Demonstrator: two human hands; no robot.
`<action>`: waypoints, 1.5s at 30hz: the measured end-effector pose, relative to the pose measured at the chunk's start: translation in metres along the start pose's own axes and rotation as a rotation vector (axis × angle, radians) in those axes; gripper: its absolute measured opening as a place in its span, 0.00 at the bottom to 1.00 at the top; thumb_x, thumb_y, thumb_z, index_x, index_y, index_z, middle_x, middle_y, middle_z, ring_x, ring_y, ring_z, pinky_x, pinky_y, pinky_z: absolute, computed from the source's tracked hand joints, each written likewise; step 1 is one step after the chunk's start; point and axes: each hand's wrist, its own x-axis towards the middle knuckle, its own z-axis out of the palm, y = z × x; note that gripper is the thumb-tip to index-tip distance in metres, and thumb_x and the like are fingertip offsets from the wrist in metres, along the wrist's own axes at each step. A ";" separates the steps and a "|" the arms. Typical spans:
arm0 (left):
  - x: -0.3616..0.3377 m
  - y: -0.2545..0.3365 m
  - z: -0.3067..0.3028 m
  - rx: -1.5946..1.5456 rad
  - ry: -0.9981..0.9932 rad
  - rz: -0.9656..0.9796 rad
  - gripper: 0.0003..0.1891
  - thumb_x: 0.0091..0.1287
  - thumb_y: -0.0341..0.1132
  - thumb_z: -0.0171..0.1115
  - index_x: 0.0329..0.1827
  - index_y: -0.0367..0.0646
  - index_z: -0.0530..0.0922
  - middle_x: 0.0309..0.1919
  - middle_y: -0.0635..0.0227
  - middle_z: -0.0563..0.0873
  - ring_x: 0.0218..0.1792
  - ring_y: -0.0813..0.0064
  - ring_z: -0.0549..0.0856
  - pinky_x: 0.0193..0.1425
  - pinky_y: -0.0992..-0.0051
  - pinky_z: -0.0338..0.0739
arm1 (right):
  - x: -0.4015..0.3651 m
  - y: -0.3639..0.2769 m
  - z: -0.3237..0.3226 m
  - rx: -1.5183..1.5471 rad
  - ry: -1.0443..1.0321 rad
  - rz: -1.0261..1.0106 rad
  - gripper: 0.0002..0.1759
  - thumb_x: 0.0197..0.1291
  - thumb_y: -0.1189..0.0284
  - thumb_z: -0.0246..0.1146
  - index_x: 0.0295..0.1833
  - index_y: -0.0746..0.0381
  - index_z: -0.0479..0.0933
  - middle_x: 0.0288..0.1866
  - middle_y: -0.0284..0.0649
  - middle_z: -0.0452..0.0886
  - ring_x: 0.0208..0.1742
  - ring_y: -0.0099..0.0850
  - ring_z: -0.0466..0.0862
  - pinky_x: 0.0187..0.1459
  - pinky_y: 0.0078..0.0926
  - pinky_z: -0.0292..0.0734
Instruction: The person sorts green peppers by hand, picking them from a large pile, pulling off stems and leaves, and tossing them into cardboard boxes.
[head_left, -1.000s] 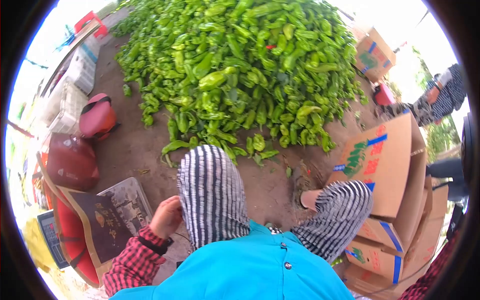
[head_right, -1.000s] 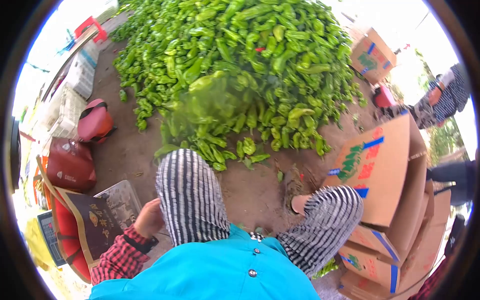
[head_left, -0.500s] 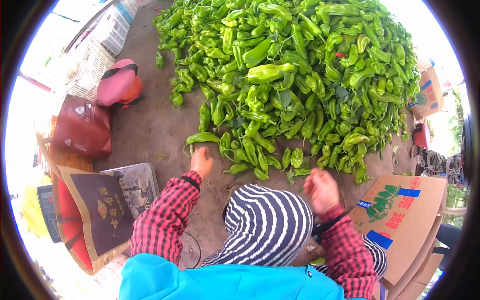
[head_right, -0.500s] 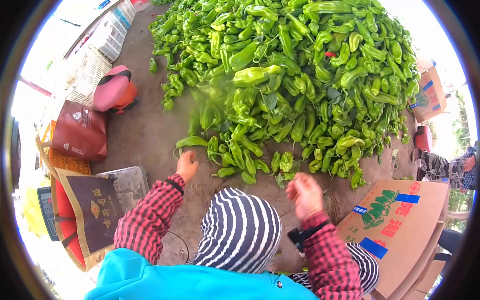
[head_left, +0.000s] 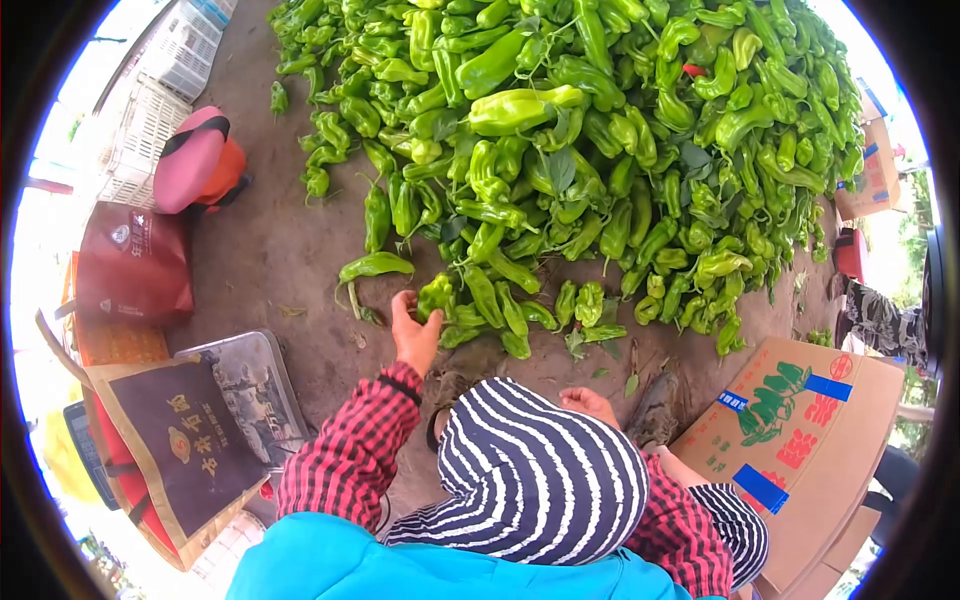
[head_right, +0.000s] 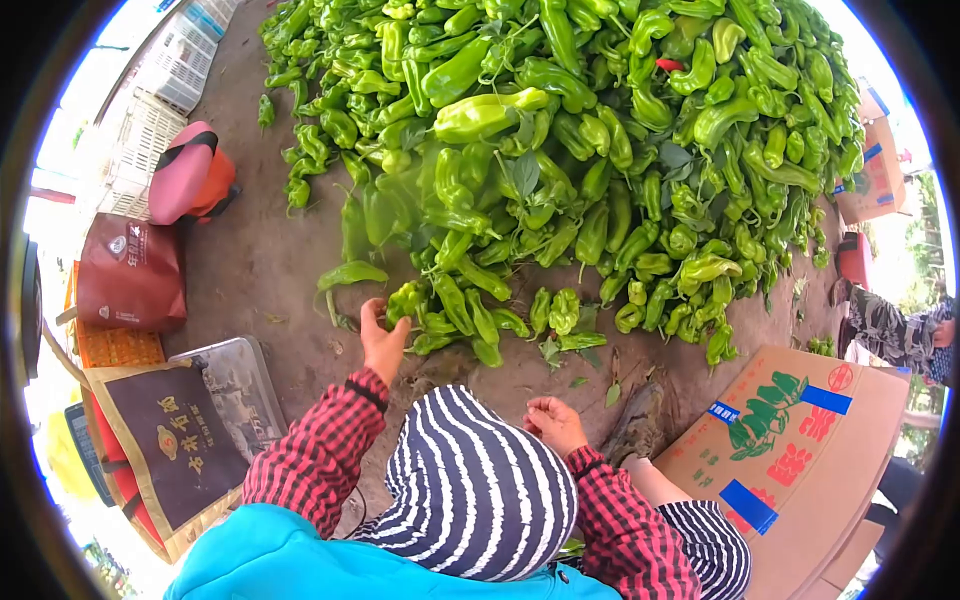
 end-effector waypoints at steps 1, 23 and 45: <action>-0.013 0.012 0.001 -0.122 -0.060 0.024 0.26 0.50 0.29 0.65 0.52 0.40 0.65 0.40 0.61 0.75 0.40 0.73 0.76 0.44 0.75 0.72 | 0.002 -0.010 0.002 -0.003 -0.021 -0.008 0.16 0.60 0.70 0.57 0.51 0.65 0.68 0.36 0.37 0.76 0.33 0.24 0.76 0.37 0.23 0.74; 0.036 0.055 0.027 1.014 -0.655 0.488 0.24 0.47 0.33 0.62 0.51 0.51 0.73 0.49 0.66 0.72 0.47 0.57 0.74 0.49 0.63 0.71 | -0.016 -0.020 -0.014 0.347 0.323 -0.122 0.12 0.49 0.76 0.67 0.36 0.59 0.71 0.25 0.34 0.75 0.19 0.32 0.76 0.20 0.31 0.71; -0.038 0.059 0.041 -0.029 -1.519 0.095 0.14 0.63 0.37 0.58 0.46 0.38 0.74 0.30 0.67 0.79 0.32 0.76 0.78 0.38 0.74 0.73 | 0.013 -0.026 0.027 0.391 -0.218 0.168 0.17 0.47 0.79 0.60 0.46 0.66 0.71 0.34 0.40 0.79 0.30 0.28 0.80 0.35 0.27 0.78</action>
